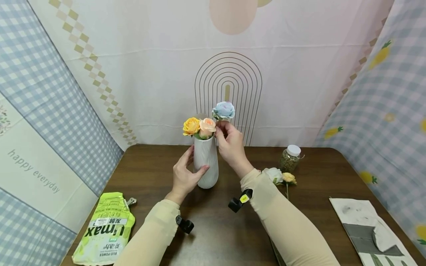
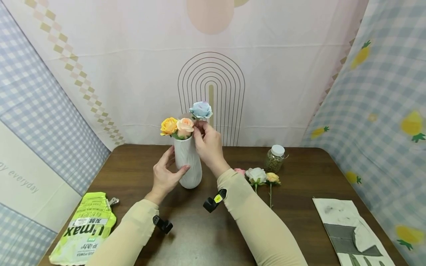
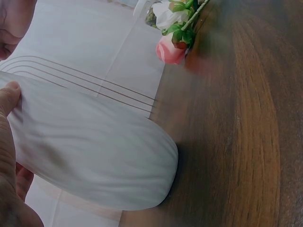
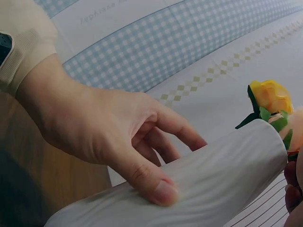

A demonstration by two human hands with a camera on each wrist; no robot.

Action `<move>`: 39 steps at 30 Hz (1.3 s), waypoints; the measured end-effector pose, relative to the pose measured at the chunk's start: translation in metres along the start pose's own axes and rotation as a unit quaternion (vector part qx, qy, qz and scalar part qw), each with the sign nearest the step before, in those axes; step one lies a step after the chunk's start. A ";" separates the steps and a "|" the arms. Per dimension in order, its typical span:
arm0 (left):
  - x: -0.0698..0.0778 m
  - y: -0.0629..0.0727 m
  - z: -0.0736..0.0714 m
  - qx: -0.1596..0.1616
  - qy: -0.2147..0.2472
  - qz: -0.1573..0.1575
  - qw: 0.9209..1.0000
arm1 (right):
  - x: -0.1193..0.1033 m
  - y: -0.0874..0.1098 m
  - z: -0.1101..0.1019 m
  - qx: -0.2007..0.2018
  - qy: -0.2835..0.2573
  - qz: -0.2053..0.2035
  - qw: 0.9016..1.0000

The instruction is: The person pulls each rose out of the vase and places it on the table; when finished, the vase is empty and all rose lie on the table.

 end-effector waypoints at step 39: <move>-0.003 0.002 0.000 0.001 0.002 -0.002 1.000 | -0.014 -0.010 -0.020 0.050 -0.165 -0.024 0.985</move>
Point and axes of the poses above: each hand's wrist, its own y-axis away from the middle knuckle, its own z-axis out of the palm, x = y × z, the point moved 10 cm from there along -y, towards the middle knuckle, and after that the axes turned 3 degrees about y, right-handed, at the moved point
